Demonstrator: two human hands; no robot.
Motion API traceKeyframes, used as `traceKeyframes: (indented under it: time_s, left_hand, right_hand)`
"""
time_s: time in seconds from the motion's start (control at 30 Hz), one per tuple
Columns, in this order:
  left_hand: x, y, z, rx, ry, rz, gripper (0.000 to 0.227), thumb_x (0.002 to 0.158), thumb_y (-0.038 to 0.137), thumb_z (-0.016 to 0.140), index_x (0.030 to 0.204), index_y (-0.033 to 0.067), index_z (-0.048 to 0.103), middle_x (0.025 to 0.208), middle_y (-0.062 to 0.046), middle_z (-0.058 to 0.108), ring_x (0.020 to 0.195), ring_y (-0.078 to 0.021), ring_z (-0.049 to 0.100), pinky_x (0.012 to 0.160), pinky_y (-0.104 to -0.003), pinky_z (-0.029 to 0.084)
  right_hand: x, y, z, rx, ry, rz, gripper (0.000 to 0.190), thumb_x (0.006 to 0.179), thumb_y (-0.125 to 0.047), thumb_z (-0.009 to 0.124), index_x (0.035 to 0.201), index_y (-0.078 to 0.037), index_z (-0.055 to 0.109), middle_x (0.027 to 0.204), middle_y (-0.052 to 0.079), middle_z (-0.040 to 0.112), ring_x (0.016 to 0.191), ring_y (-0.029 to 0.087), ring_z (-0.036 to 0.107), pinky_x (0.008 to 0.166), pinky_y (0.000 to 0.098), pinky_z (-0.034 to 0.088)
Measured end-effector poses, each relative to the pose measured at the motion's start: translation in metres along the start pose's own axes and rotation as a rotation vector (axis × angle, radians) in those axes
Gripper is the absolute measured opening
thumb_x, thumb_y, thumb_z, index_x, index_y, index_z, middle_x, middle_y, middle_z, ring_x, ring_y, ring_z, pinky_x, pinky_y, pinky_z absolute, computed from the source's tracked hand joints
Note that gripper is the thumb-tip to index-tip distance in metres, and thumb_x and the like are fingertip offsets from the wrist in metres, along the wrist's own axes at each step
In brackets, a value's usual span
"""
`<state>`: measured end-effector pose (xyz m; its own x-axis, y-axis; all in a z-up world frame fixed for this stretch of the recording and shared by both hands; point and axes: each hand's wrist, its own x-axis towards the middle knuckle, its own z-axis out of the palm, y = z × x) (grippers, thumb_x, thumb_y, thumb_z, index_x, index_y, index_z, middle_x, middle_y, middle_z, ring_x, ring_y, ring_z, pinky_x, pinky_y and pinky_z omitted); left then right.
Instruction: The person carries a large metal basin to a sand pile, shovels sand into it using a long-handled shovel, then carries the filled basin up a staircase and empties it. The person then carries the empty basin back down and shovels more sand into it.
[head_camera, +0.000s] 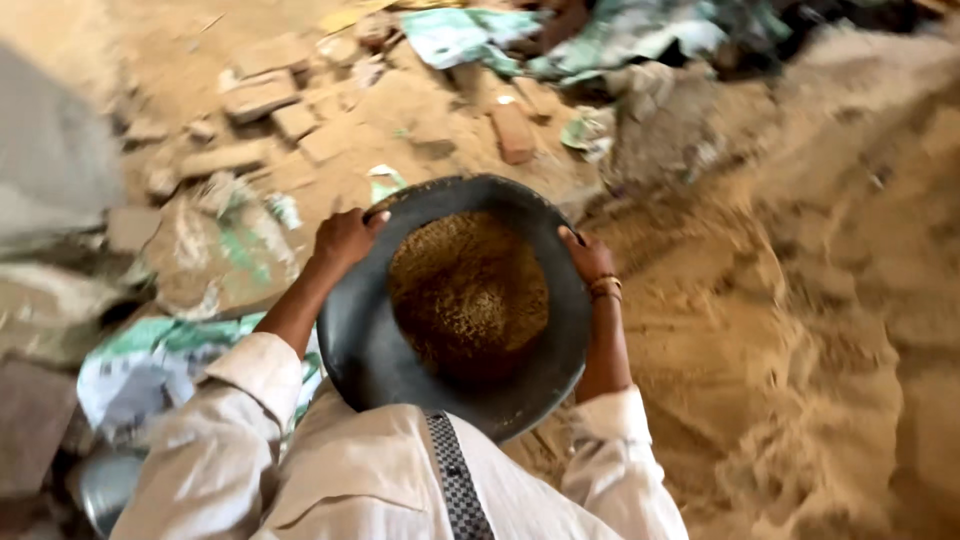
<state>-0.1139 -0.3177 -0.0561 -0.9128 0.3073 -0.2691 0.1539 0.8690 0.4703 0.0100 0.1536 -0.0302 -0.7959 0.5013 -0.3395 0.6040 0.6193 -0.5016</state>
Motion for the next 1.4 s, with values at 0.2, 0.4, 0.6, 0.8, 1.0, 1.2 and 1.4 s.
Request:
traceKeyframes:
  time_s: [0.2, 0.4, 0.6, 0.8, 1.0, 1.2, 1.4]
  left_hand:
    - [-0.029, -0.096, 0.021, -0.095, -0.061, -0.351, 0.08, 0.104, 0.069, 0.033, 0.103, -0.0031, 0.068, 0.089, -0.025, 0.073, 0.086, -0.0411, 0.072, 0.083, -0.053, 0.056]
    - [-0.042, -0.131, 0.027, -0.291, -0.147, -0.579, 0.08, 0.098, 0.07, 0.028, 0.112, 0.0028, 0.071, 0.103, -0.026, 0.077, 0.099, -0.0428, 0.074, 0.092, -0.054, 0.056]
    - [0.013, -0.128, 0.002, -0.249, -0.058, -0.594, 0.076, 0.108, 0.057, 0.03, 0.107, -0.005, 0.073, 0.111, -0.031, 0.072, 0.107, -0.0462, 0.068, 0.096, -0.054, 0.052]
    - [0.074, -0.091, -0.114, -0.246, -0.132, -0.56, 0.07, 0.111, 0.049, 0.03, 0.098, -0.0042, 0.074, 0.101, -0.026, 0.073, 0.093, -0.0389, 0.072, 0.085, -0.051, 0.056]
    - [0.11, -0.107, -0.116, -0.129, -0.092, -0.474, 0.067, 0.113, 0.046, 0.032, 0.096, -0.002, 0.076, 0.087, -0.02, 0.073, 0.072, -0.0318, 0.069, 0.07, -0.047, 0.056]
    - [0.144, -0.117, -0.143, -0.231, -0.066, -0.571, 0.07, 0.109, 0.065, 0.033, 0.113, 0.0059, 0.071, 0.087, -0.01, 0.074, 0.066, -0.0214, 0.067, 0.062, -0.042, 0.059]
    - [0.206, -0.199, -0.118, -0.093, 0.179, -0.311, 0.085, 0.084, 0.087, 0.042, 0.12, 0.0143, 0.069, 0.093, -0.013, 0.074, 0.082, -0.0311, 0.069, 0.073, -0.049, 0.057]
  right_hand:
    - [0.078, -0.091, 0.068, -0.105, -0.161, -0.321, 0.074, 0.091, -0.075, 0.057, 0.083, -0.002, 0.062, 0.07, 0.016, 0.06, 0.067, 0.031, 0.057, 0.064, 0.0467, 0.044]
    - [0.192, -0.112, 0.13, -0.214, -0.23, -0.401, 0.078, 0.09, -0.079, 0.054, 0.103, -0.004, 0.07, 0.087, 0.016, 0.072, 0.081, 0.038, 0.067, 0.073, 0.0491, 0.05]
    - [0.197, -0.187, 0.107, -0.304, -0.254, -0.266, 0.089, 0.089, -0.083, 0.049, 0.114, -0.003, 0.076, 0.104, 0.025, 0.073, 0.098, 0.044, 0.069, 0.085, 0.054, 0.052]
    - [0.236, -0.208, 0.076, -0.301, -0.231, -0.1, 0.096, 0.088, -0.085, 0.048, 0.125, 0.001, 0.07, 0.127, 0.031, 0.07, 0.12, 0.046, 0.064, 0.103, 0.0521, 0.047]
    - [0.284, -0.195, 0.099, -0.2, -0.12, -0.255, 0.096, 0.087, -0.084, 0.05, 0.137, -0.004, 0.064, 0.137, 0.031, 0.059, 0.13, 0.047, 0.053, 0.107, 0.0493, 0.041]
    - [0.241, -0.268, 0.101, -0.267, 0.048, -0.298, 0.081, 0.094, -0.078, 0.043, 0.112, -0.007, 0.076, 0.105, 0.026, 0.072, 0.103, 0.045, 0.066, 0.093, 0.052, 0.05]
    - [0.3, -0.283, 0.154, -0.28, 0.123, -0.424, 0.078, 0.098, -0.074, 0.042, 0.093, -0.003, 0.075, 0.087, 0.024, 0.072, 0.084, 0.045, 0.068, 0.076, 0.0537, 0.053]
